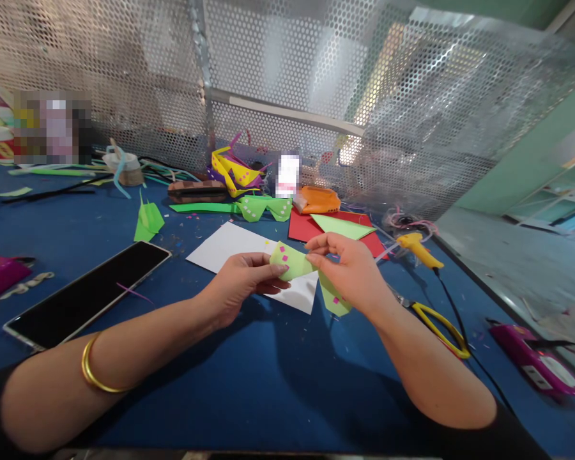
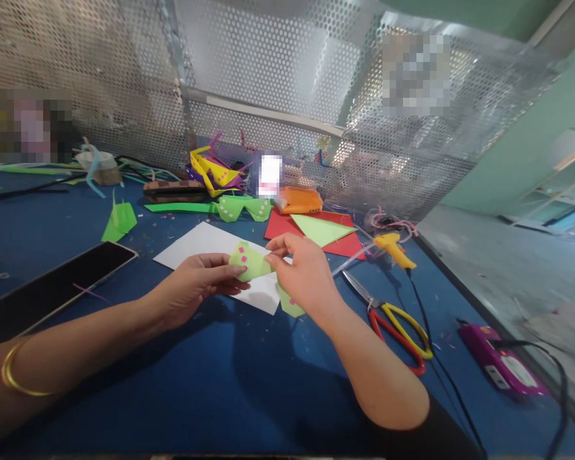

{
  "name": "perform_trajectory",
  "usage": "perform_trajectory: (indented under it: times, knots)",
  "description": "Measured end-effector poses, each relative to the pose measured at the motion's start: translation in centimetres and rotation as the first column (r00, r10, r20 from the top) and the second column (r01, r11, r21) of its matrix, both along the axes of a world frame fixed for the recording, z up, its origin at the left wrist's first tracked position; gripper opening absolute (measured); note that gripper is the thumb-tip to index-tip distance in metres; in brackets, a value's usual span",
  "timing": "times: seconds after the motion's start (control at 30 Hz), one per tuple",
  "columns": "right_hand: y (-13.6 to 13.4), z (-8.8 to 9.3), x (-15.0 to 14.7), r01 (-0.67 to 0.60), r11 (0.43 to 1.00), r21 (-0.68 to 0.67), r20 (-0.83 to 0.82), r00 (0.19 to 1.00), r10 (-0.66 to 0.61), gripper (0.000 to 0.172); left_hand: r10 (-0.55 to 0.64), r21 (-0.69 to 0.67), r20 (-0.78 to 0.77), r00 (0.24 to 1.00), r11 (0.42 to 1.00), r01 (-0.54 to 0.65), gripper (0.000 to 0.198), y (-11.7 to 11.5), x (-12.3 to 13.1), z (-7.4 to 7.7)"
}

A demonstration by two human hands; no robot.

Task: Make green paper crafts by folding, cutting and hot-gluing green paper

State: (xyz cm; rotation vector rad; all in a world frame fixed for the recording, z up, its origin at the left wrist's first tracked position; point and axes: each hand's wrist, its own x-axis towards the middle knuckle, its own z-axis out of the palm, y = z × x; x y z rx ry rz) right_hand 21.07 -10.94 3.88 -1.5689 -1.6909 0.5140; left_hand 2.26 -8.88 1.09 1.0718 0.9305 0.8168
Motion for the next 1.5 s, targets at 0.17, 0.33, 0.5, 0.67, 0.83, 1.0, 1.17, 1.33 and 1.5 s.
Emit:
perform_trajectory:
  times: [0.17,0.33,0.5,0.67,0.83,1.0,1.17,1.33,1.5]
  knots:
    - [0.0,0.0,0.1,-0.003,1.000,-0.004,-0.005,1.000,0.003,0.010,0.002,-0.010,0.004,1.000,1.000,-0.002,0.026,0.0,0.0,-0.1]
    - [-0.2,0.1,0.0,-0.006,1.000,-0.001,-0.007,1.000,0.006,0.010,-0.011,-0.010,0.003,1.000,1.000,0.011,0.025,0.0,0.0,-0.1]
    - [-0.2,0.0,-0.1,-0.017,1.000,-0.006,-0.014,1.000,0.016,0.009,-0.022,-0.005,0.007,1.000,1.000,0.022,0.024,0.0,0.0,-0.1]
    - [0.0,-0.2,-0.1,-0.022,1.000,-0.010,-0.010,1.000,0.022,0.011,-0.009,-0.013,-0.003,1.000,1.000,0.009,0.023,0.0,0.0,-0.1]
    - [0.0,-0.3,0.1,-0.030,1.000,-0.001,-0.038,0.999,0.030,0.010,-0.010,-0.011,0.005,1.000,1.000,0.010,0.025,0.0,0.0,0.0]
    - [-0.1,0.2,0.3,-0.035,0.994,0.106,0.003,0.999,0.035,0.011,-0.014,-0.032,0.010,1.000,0.999,0.015,0.023,0.0,0.0,0.1]
    - [-0.1,0.8,1.2,0.222,0.858,0.462,-0.129,0.975,-0.182,0.019,0.147,-0.036,0.126,0.981,0.989,-0.144,0.018,1.1,-0.4,0.8]
    - [0.8,0.2,2.3,0.376,0.854,0.358,-0.417,0.883,-0.214,0.018,0.318,-0.063,0.264,0.911,0.948,-0.313,0.011,2.4,-1.1,1.3]
    - [0.9,-0.8,0.7,0.086,0.996,0.020,-0.617,0.785,-0.055,0.023,0.332,-0.075,0.267,0.905,0.943,-0.324,0.011,2.4,-1.1,0.9]
